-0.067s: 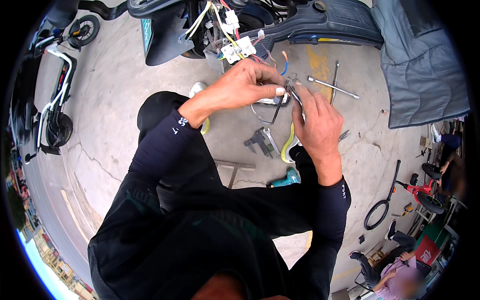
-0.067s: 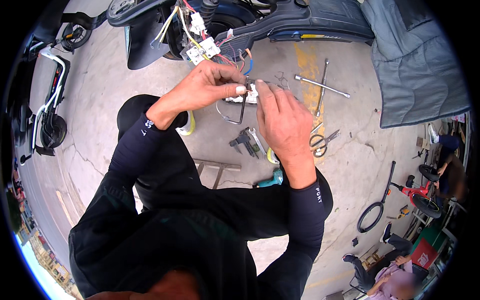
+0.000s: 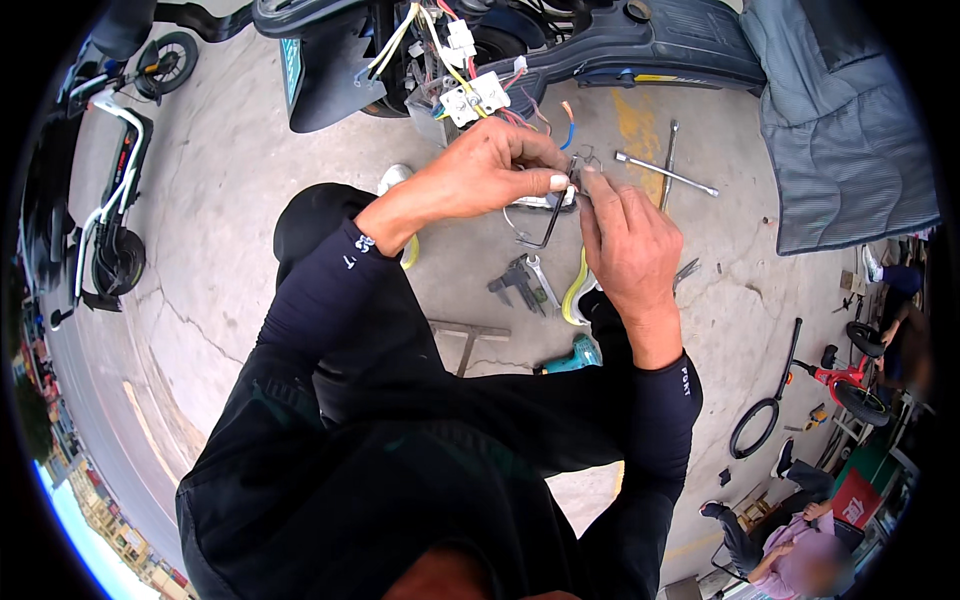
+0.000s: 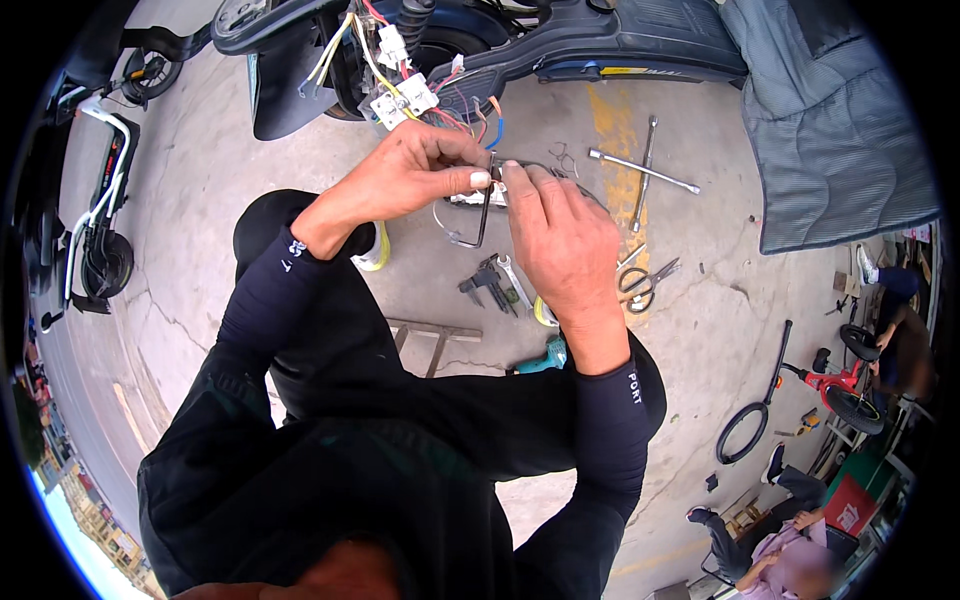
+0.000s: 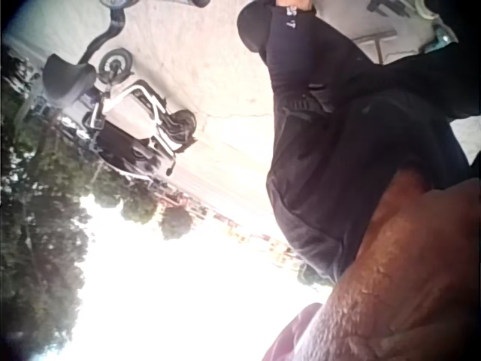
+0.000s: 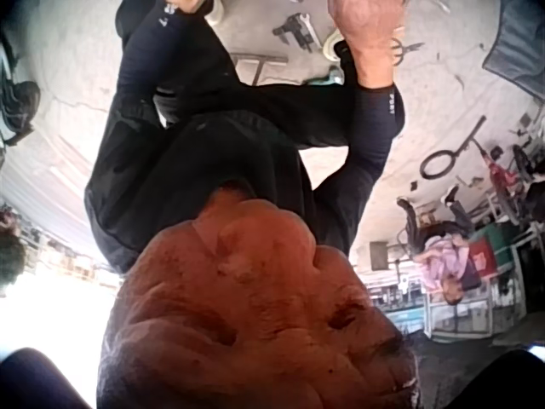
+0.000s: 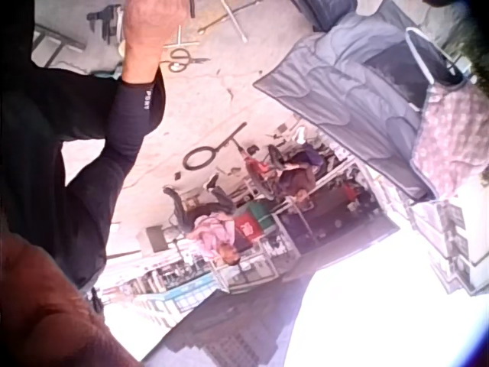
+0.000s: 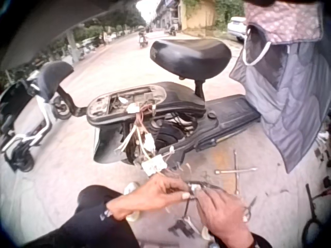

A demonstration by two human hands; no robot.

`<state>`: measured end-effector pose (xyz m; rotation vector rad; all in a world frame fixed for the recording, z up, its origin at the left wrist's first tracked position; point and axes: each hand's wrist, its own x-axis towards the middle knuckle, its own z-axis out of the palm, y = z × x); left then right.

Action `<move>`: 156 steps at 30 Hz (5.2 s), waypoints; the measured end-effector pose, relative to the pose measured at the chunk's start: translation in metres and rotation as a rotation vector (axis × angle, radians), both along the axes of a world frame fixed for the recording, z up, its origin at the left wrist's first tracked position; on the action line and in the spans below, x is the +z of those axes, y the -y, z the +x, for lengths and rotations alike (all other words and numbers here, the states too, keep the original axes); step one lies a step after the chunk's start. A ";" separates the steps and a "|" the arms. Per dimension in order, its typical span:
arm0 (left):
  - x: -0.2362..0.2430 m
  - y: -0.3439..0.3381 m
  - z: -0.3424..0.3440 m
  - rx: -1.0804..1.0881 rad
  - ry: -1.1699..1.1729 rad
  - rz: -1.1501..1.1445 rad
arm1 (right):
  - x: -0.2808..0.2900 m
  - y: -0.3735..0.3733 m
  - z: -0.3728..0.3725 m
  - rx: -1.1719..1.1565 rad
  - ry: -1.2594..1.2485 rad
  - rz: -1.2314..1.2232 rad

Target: The person repairs the electrical wiring of an electric scooter by stripping wire ends, inserting them into a white connector block, and tightening the terminals with a screwdriver. They also use pliers to adjust the wires and ensure secure connections.

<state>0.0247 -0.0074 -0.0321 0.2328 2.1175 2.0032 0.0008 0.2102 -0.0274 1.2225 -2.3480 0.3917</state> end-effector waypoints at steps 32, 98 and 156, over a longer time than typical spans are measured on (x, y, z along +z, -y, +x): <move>-0.004 0.004 0.002 -0.025 -0.048 -0.040 | 0.006 0.010 0.006 -0.134 1.798 -0.850; 0.008 0.005 0.001 0.178 0.109 0.203 | 0.024 0.032 -0.005 -0.159 1.468 -1.134; -0.010 0.010 0.008 0.198 -0.438 -0.409 | 0.014 0.041 -0.018 -0.228 1.545 -0.846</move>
